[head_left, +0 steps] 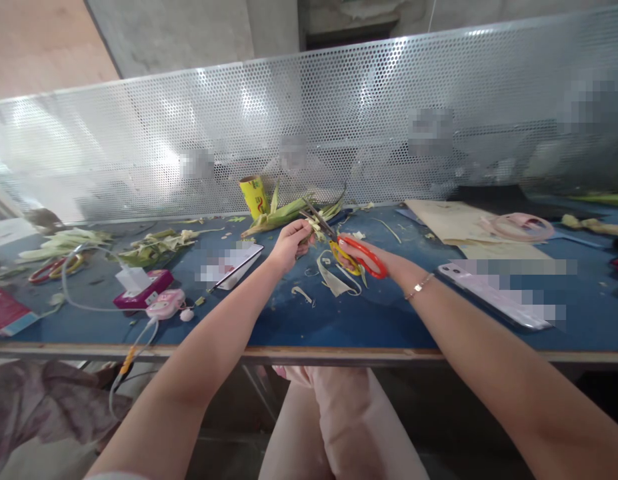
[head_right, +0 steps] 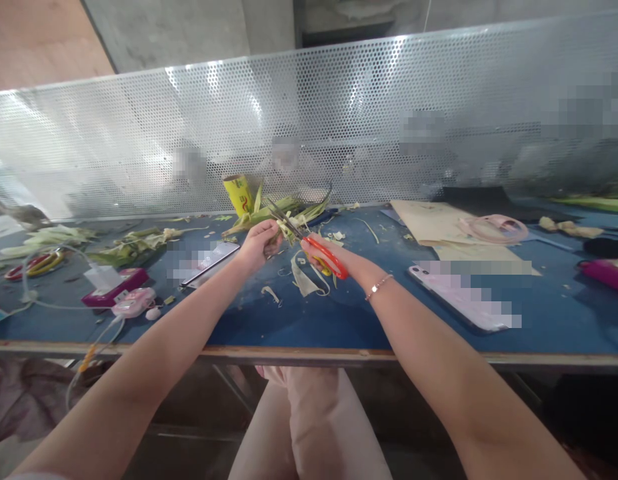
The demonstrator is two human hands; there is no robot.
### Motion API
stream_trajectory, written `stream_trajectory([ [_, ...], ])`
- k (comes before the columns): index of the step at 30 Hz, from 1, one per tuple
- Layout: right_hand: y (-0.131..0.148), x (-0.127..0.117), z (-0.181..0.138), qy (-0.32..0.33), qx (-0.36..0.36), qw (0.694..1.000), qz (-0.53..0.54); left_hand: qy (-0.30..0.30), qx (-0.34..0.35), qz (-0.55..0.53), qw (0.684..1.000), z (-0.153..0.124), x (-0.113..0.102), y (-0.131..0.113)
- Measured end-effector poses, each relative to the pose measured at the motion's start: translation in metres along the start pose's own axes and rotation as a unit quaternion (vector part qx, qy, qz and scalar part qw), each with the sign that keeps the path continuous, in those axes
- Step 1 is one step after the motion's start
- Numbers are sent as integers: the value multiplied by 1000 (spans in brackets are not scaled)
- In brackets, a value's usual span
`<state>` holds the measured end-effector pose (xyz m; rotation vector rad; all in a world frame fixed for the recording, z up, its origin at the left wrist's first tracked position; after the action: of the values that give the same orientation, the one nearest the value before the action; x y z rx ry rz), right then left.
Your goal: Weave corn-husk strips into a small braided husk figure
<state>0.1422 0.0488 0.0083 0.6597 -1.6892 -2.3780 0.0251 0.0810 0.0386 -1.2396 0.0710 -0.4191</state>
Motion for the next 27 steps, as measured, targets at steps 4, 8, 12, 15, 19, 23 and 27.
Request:
stream_trajectory([
  [4, 1, -2, 1, 5, -7, 999, -33, -5, 6, -7, 1000, 0, 0, -2],
  [8, 0, -1, 2, 3, 21, 999, -24, 6, 5, 11, 1000, 1, 0, -2],
  [12, 2, 5, 0, 13, 22, 1000, 9, 10, 4, 10, 1000, 0, 0, -2],
  [15, 1, 6, 0, 16, 12, 1000, 23, 8, 3, -5, 1000, 0, 0, -2],
  [19, -3, 4, 2, 25, -7, 999, 21, 15, -7, -22, 1000, 0, 1, 1],
  [23, -3, 3, 3, 24, -16, 999, 21, 23, -5, -23, 999, 1, 1, 2],
  [27, 2, 4, 1, 7, -2, 1000, 17, 16, -3, -18, 1000, 1, 0, 1],
])
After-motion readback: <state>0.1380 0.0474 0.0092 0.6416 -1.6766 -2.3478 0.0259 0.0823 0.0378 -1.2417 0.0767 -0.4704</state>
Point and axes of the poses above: each hand's wrist, its own z-axis towards the middle knuckle, its own x-axis out of the palm, y = z × x, the point moved 8 cm from there along z, towards the middle knuckle, and after that the axes turned 6 degrees about -y, right-handed, at the moved point
